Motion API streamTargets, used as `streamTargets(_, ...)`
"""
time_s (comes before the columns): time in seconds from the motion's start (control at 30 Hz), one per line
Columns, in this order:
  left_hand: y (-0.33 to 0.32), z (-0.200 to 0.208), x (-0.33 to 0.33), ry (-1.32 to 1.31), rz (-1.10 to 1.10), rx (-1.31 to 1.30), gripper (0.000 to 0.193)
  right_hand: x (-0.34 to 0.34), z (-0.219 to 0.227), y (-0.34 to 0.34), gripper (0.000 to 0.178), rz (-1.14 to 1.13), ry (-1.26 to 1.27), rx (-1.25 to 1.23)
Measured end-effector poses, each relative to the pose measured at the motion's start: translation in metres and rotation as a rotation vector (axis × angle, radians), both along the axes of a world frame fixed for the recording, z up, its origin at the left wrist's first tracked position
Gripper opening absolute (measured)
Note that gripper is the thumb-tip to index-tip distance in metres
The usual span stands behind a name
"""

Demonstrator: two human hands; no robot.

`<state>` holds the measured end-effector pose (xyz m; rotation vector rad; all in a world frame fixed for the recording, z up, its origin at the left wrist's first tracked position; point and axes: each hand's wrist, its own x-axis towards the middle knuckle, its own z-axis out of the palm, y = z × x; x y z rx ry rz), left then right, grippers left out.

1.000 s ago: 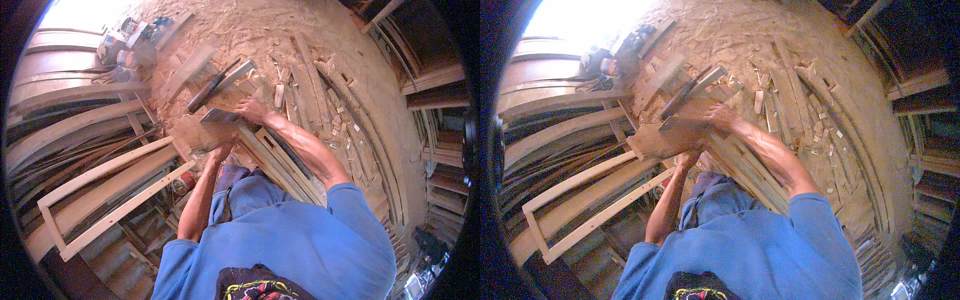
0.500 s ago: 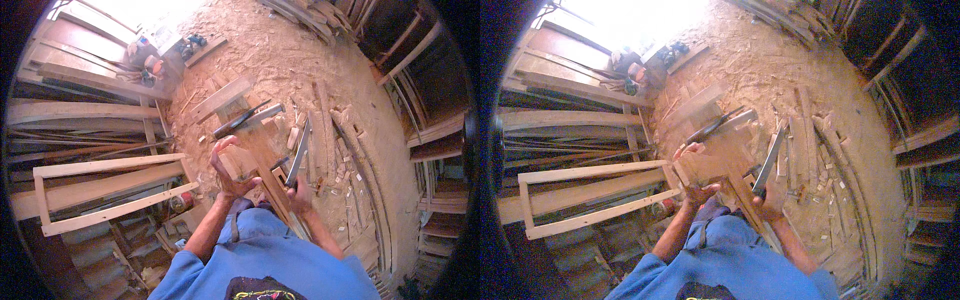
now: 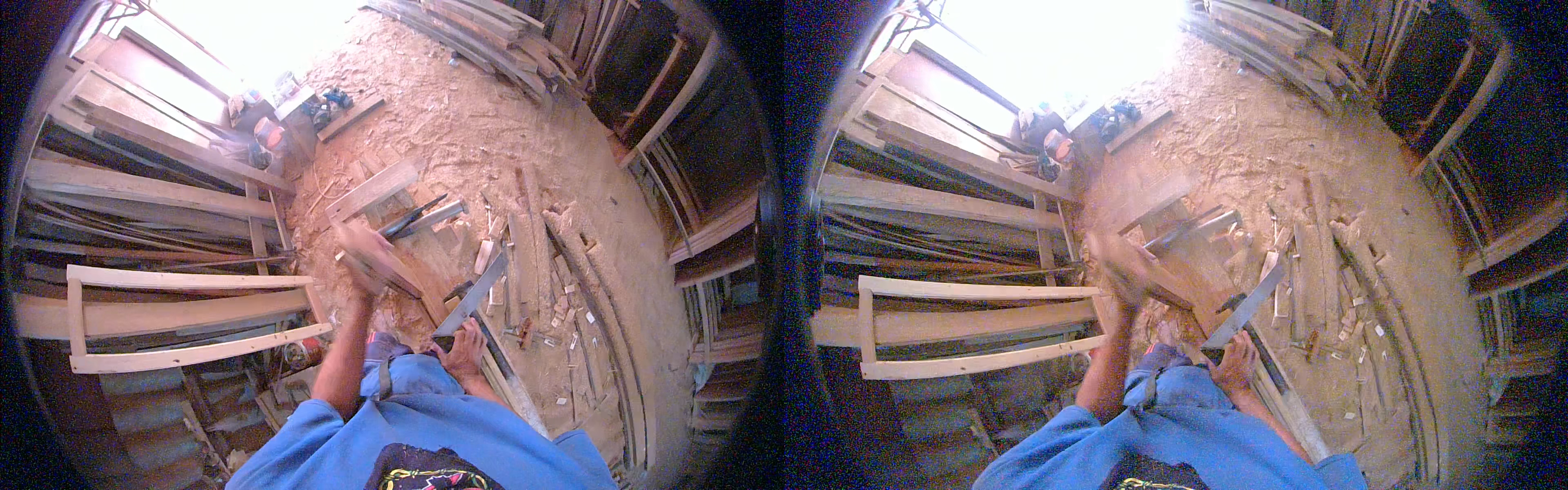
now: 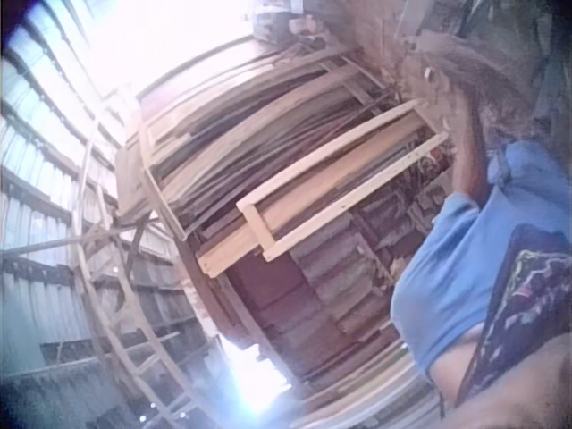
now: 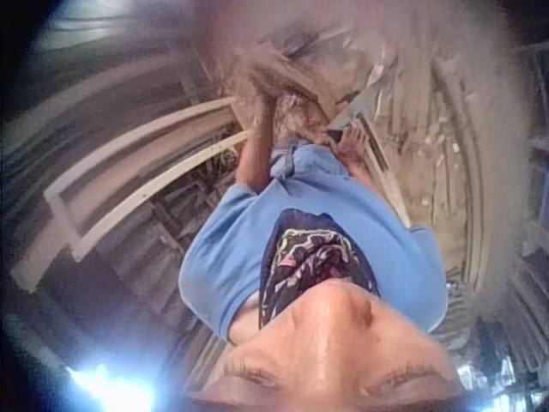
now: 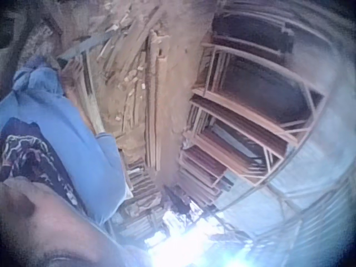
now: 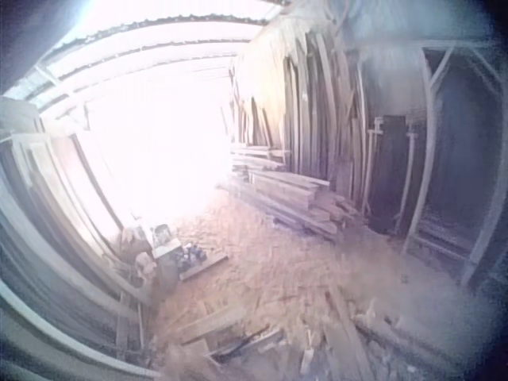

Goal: The person uses a chisel and hammer to carve a notch into a small wooden block, then tests the fit with another piece. They continue to refine the notch with repeated chisel strikes and hammer taps, occasionally inspecting the joint.

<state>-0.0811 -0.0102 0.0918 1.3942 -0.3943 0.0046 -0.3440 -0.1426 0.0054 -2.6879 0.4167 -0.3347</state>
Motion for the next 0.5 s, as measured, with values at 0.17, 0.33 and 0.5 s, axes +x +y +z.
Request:
streamTargets(0.17,-0.01,0.027,0.054,-0.021,0.079,0.054,0.027,0.0,-0.007,0.001,0.069,-0.044,-0.126,-0.041)
streamTargets(0.33,-0.047,0.107,0.014,-0.558,0.1,0.342,0.05,-0.002,-0.007,-0.005,0.073,0.001,-0.019,-0.049)
streamTargets(0.5,-0.045,0.203,0.023,-0.278,0.17,0.394,0.073,-0.005,-0.001,-0.006,0.073,0.002,-0.075,-0.015)
